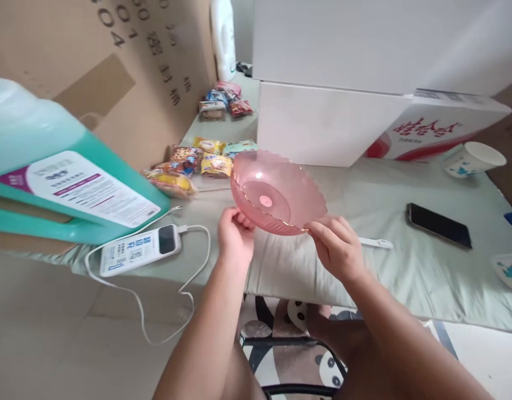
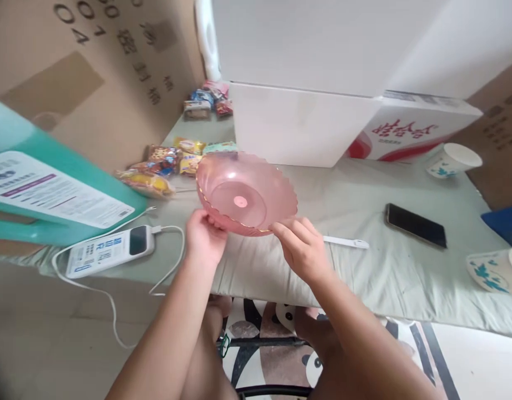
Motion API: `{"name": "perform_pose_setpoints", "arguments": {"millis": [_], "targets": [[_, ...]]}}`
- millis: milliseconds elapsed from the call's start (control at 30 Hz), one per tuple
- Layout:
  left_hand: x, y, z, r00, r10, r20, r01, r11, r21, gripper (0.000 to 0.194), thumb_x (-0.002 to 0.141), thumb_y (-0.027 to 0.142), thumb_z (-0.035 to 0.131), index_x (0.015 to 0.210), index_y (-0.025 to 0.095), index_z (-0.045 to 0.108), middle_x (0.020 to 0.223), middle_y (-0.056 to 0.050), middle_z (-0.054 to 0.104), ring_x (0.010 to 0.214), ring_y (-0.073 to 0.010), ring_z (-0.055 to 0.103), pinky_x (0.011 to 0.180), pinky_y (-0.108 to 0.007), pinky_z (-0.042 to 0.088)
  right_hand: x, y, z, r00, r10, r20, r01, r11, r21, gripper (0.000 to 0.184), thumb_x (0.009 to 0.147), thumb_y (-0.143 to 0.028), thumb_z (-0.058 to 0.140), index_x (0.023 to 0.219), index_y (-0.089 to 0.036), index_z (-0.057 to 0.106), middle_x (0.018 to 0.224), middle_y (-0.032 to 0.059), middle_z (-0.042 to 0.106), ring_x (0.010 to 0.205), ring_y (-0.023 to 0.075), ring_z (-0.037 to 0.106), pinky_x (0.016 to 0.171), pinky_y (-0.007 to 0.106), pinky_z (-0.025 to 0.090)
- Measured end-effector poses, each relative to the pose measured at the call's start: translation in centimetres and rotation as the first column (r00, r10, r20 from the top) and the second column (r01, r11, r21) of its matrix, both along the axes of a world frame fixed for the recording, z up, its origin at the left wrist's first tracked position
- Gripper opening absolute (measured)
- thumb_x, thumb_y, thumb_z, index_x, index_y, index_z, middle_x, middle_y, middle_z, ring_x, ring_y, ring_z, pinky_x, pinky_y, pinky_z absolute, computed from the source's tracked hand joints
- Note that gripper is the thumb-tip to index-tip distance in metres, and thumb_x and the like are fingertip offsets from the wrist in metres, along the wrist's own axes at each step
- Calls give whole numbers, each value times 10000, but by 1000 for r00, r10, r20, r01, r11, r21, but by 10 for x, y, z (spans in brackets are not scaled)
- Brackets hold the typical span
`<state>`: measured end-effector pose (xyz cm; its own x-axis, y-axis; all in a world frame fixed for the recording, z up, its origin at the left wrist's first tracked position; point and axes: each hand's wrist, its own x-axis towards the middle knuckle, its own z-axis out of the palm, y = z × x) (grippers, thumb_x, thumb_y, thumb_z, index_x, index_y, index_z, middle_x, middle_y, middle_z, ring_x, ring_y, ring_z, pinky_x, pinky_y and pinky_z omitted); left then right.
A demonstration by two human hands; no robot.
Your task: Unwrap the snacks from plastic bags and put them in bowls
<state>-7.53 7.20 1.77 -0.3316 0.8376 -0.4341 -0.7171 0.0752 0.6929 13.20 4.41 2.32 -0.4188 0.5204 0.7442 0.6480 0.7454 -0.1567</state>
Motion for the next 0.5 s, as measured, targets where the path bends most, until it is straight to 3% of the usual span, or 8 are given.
{"name": "perform_pose_setpoints", "arguments": {"millis": [133, 233, 367, 433, 500], "targets": [[23, 5, 1, 998, 36, -51, -37, 999, -8, 134, 646, 213, 620, 711, 203, 502, 559, 78, 416, 474, -52, 405, 490, -177, 347, 27, -5, -13, 983, -177, -52, 175, 984, -39, 370, 967, -19, 488, 1127, -283, 691, 904, 41, 748, 847, 201, 644, 772, 346, 514], [47, 6, 1, 973, -47, -226, 62, 996, 61, 161, 655, 243, 649, 781, 211, 553, 605, 64, 505, 516, -67, 491, 523, -179, 394, 40, 11, -23, 950, -308, -47, 299, 945, -131, 412, 982, -31, 425, 1086, -283, 734, 968, 56, 767, 907, 217, 642, 844, 375, 521], [70, 7, -4, 935, -170, -310, 186, 982, 22, 175, 652, 262, 663, 780, 209, 557, 616, 55, 532, 519, -74, 504, 517, -181, 397, 60, 31, -38, 918, -395, -22, 375, 885, -275, 436, 957, -17, 401, 1025, -261, 756, 1004, 76, 765, 971, 238, 631, 864, 386, 532], [75, 9, -7, 922, -185, -341, 199, 980, 6, 169, 651, 253, 667, 770, 210, 555, 598, 54, 525, 513, -76, 496, 510, -178, 395, 68, 32, -35, 913, -406, -38, 372, 868, -328, 393, 936, -32, 438, 1027, -254, 749, 1043, 87, 753, 1025, 250, 632, 911, 403, 536], [79, 9, -12, 907, -182, -380, 199, 980, 6, 156, 652, 243, 673, 759, 214, 563, 580, 54, 521, 512, -83, 492, 505, -176, 395, 74, 26, -21, 905, -413, -104, 358, 870, -339, 349, 919, -62, 474, 1072, -248, 727, 1103, 98, 737, 1088, 257, 632, 984, 425, 527]]}}
